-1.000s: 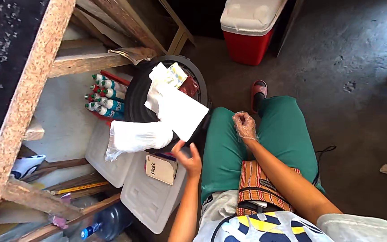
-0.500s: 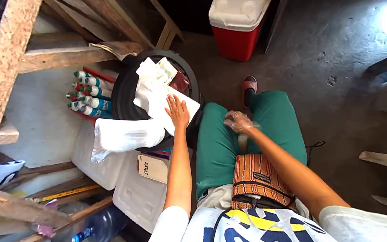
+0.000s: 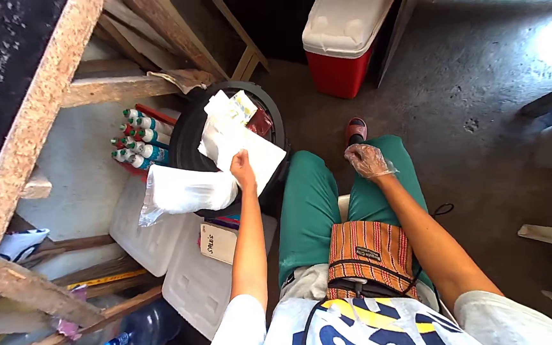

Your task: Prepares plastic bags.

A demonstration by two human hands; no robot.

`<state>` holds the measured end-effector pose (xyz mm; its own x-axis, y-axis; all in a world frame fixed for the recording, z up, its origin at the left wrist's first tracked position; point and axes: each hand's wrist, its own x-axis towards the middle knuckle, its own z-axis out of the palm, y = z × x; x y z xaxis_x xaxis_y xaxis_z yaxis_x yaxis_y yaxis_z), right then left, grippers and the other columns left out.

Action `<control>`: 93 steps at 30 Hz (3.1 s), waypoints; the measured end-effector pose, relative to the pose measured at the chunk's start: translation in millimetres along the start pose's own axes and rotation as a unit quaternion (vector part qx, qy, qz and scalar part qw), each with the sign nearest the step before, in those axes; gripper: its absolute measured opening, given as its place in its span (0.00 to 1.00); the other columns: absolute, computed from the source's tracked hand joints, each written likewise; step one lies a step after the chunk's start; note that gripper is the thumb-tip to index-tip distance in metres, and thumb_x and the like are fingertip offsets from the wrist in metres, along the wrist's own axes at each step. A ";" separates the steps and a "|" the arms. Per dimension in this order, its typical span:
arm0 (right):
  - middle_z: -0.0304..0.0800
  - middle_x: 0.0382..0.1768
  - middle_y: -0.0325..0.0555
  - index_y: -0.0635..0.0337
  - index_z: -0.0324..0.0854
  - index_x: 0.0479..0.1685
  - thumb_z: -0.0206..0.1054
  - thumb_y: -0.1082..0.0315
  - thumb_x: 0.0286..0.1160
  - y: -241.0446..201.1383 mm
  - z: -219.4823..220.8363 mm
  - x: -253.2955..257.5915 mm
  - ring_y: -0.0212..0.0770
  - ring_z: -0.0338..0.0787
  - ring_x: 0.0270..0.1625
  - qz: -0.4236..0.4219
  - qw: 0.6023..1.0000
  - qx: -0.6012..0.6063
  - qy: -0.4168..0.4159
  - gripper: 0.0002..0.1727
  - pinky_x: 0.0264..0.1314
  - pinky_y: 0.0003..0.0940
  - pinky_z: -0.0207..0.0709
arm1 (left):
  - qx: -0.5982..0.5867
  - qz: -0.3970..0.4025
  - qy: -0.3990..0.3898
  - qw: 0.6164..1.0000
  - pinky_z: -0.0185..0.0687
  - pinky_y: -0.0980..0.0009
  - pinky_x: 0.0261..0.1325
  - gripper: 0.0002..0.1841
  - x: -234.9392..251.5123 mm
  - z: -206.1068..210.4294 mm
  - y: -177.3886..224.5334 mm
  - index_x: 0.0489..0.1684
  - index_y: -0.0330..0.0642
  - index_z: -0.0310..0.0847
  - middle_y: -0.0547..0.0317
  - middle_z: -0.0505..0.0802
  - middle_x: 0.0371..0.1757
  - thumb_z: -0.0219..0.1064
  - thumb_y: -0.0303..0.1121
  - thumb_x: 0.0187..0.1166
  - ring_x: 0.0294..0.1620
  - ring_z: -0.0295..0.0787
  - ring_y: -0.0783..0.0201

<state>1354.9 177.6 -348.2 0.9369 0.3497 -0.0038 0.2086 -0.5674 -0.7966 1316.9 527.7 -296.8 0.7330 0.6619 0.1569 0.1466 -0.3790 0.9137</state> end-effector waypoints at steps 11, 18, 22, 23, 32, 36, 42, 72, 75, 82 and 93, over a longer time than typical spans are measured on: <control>0.90 0.61 0.58 0.62 0.66 0.83 0.36 0.48 0.95 -121.1 -9.4 -33.2 0.50 0.93 0.58 0.118 0.879 0.388 -0.250 0.33 0.56 0.50 0.88 | 0.082 0.211 -0.278 0.934 0.70 0.52 0.83 0.10 -131.0 -59.7 114.1 0.39 0.27 0.88 0.38 0.84 0.74 0.67 0.28 0.79 0.80 0.77 0.51; 0.87 0.29 0.36 0.63 0.78 0.48 0.60 0.76 0.82 -177.3 4.7 -48.5 0.28 0.87 0.31 0.149 0.820 0.546 -0.089 0.04 0.39 0.26 0.84 | 0.063 0.309 -0.337 0.887 0.53 0.35 0.86 0.11 -198.3 -41.6 121.2 0.45 0.36 0.94 0.41 0.89 0.68 0.70 0.33 0.77 0.80 0.77 0.44; 0.86 0.36 0.37 0.61 0.74 0.62 0.56 0.71 0.88 -183.0 -14.2 -53.7 0.28 0.87 0.35 0.187 0.787 0.587 -0.040 0.11 0.41 0.24 0.84 | -0.071 0.259 -0.215 0.939 0.72 0.57 0.83 0.26 -179.2 -72.9 120.1 0.71 0.26 0.76 0.40 0.77 0.82 0.62 0.43 0.87 0.83 0.73 0.53; 0.87 0.37 0.38 0.60 0.74 0.61 0.55 0.70 0.88 -186.3 -19.2 -55.8 0.28 0.88 0.36 0.187 0.775 0.603 -0.024 0.10 0.42 0.24 0.85 | -0.091 0.213 -0.184 0.955 0.71 0.59 0.84 0.28 -174.5 -80.7 114.9 0.78 0.27 0.68 0.43 0.74 0.85 0.59 0.41 0.89 0.85 0.71 0.56; 0.90 0.43 0.36 0.57 0.74 0.63 0.54 0.68 0.89 -197.1 -20.4 -62.6 0.27 0.90 0.47 0.048 0.768 0.623 0.140 0.11 0.54 0.26 0.86 | -0.459 -0.171 -0.301 0.818 0.86 0.64 0.67 0.38 -206.7 -98.4 105.6 0.66 0.57 0.83 0.64 0.96 0.56 0.74 0.70 0.57 0.59 0.93 0.66; 0.90 0.58 0.48 0.68 0.70 0.74 0.55 0.69 0.84 -190.8 -8.6 -76.0 0.39 0.92 0.58 -0.057 0.830 0.541 0.126 0.22 0.63 0.39 0.88 | -0.468 -0.088 -0.334 0.814 0.81 0.55 0.75 0.56 -190.2 -97.6 121.4 0.86 0.56 0.65 0.55 0.85 0.77 0.61 0.82 0.56 0.76 0.83 0.54; 0.94 0.37 0.29 0.56 0.88 0.44 0.66 0.75 0.78 -194.0 -8.8 -107.7 0.20 0.90 0.39 -0.171 0.858 0.483 -0.021 0.06 0.47 0.21 0.87 | -0.386 -0.001 -0.327 0.862 0.85 0.68 0.67 0.47 -151.8 -99.7 152.5 0.80 0.49 0.70 0.67 0.92 0.64 0.52 0.78 0.70 0.62 0.90 0.69; 0.83 0.59 0.51 0.64 0.83 0.40 0.66 0.63 0.79 -204.7 -60.6 -74.5 0.35 0.80 0.70 -0.364 0.897 0.251 -0.021 0.11 0.72 0.26 0.75 | -0.236 0.253 -0.178 0.921 0.81 0.81 0.62 0.11 -148.6 -72.1 178.1 0.39 0.55 0.89 0.78 0.91 0.50 0.59 0.38 0.89 0.57 0.85 0.80; 0.80 0.71 0.60 0.75 0.77 0.64 0.78 0.55 0.67 -222.4 -67.3 -69.8 0.43 0.77 0.80 -0.384 0.884 0.267 -0.004 0.34 0.82 0.36 0.73 | -0.247 0.251 -0.162 0.922 0.84 0.81 0.60 0.07 -152.2 -66.2 183.1 0.41 0.51 0.91 0.75 0.93 0.51 0.66 0.32 0.84 0.56 0.88 0.79; 0.89 0.29 0.36 0.69 0.88 0.43 0.70 0.73 0.73 -227.7 -45.6 -66.5 0.17 0.81 0.31 -0.330 0.885 0.314 -0.094 0.07 0.37 0.14 0.76 | -0.311 0.184 -0.128 0.924 0.86 0.86 0.47 0.07 -156.0 -71.8 187.9 0.44 0.55 0.90 0.79 0.95 0.40 0.69 0.28 0.81 0.40 0.90 0.84; 0.90 0.40 0.34 0.67 0.86 0.42 0.65 0.72 0.79 -245.2 -51.2 -54.6 0.16 0.85 0.43 -0.390 0.882 0.260 -0.043 0.07 0.49 0.16 0.81 | -0.312 0.124 -0.098 0.937 0.80 0.82 0.41 0.21 -141.3 -54.5 202.9 0.24 0.54 0.75 0.83 0.81 0.21 0.44 0.30 0.92 0.28 0.79 0.87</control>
<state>1266.9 259.5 -121.8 0.5357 0.5506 0.6402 0.6027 0.2817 -0.7466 1206.8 392.5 -113.1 0.8103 0.4482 0.3774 -0.4160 -0.0136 0.9093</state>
